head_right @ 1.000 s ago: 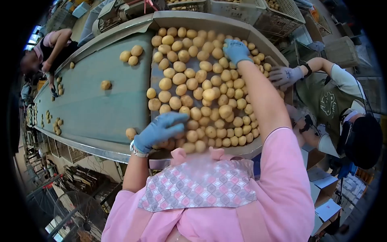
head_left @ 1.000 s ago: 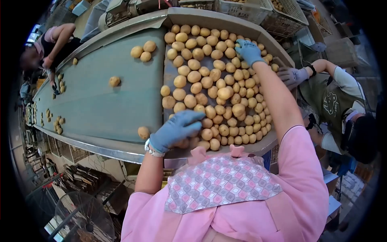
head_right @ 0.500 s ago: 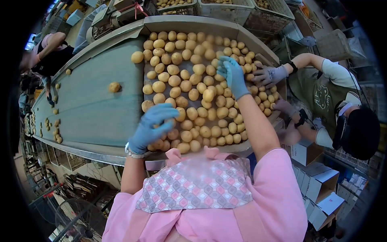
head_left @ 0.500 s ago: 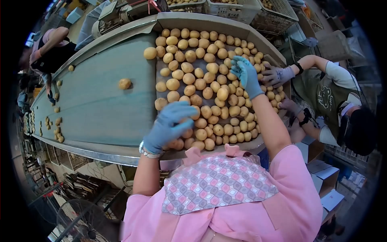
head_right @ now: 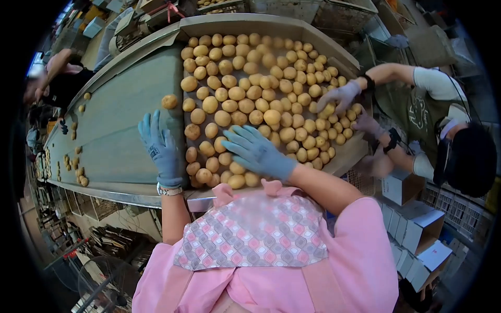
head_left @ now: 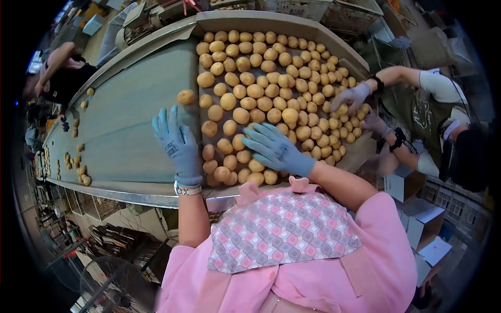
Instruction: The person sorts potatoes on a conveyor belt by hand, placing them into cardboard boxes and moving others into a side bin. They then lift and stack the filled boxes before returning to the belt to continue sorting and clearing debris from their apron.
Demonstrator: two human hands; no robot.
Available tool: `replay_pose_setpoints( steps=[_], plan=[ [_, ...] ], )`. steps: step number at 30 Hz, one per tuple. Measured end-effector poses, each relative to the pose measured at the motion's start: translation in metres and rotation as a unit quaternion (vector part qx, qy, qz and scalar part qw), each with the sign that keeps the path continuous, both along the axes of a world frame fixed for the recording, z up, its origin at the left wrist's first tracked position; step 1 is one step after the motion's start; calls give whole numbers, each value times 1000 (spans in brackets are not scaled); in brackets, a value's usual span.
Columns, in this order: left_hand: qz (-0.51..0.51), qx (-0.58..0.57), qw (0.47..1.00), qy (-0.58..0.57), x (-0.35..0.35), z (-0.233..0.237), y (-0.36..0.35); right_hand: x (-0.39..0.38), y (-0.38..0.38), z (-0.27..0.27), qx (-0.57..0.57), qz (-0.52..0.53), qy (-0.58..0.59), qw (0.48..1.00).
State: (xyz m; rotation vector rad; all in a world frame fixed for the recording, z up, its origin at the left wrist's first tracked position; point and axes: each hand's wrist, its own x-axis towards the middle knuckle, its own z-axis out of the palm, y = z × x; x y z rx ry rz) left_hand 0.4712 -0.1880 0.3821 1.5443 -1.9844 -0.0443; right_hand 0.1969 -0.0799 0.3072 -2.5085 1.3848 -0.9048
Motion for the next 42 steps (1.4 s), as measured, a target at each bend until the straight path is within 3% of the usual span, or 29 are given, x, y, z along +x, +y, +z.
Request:
replay_pose_setpoints(
  steps=[4,6,9,10,15,17,19,22,25,26,29,31,37,40,42],
  plan=[
    [-100,-15,993,61,-27,5,-1,33,-71,9,36,-41,13,998],
    [-110,-29,992,53,-29,4,1,51,-100,3,61,-117,-15,991],
    [-85,-21,993,82,-22,7,4,56,-82,6,38,-152,-19,988],
    [-70,-14,992,104,-21,7,5,46,-58,16,61,-78,-15,995],
    [-80,0,987,141,-16,10,0,-37,12,45,80,15,-103,991],
    [-94,21,984,150,-25,17,1,-85,2,34,53,-173,40,983],
    [-113,43,978,169,-28,12,1,-137,-10,8,88,-291,63,951],
    [-123,57,976,172,-28,10,0,-164,-31,-29,179,-334,52,924],
    [-103,69,972,198,-24,12,-1,-151,-52,-38,223,-328,92,913],
    [-92,74,970,213,-22,12,-2,-146,-59,-25,289,-313,129,896],
    [-86,60,972,209,-19,13,-3,-141,-65,-9,327,-240,192,894],
    [-90,59,975,195,-19,10,-4,-150,-75,-1,381,-201,168,887],
    [-137,83,962,223,-19,1,-6,-173,-84,-5,384,-118,180,898],
    [-140,93,956,242,-23,2,-4,-170,-69,-1,325,-162,132,922],
    [-133,107,952,253,-23,10,-1,-169,-56,-30,187,-229,10,955]
  ],
)
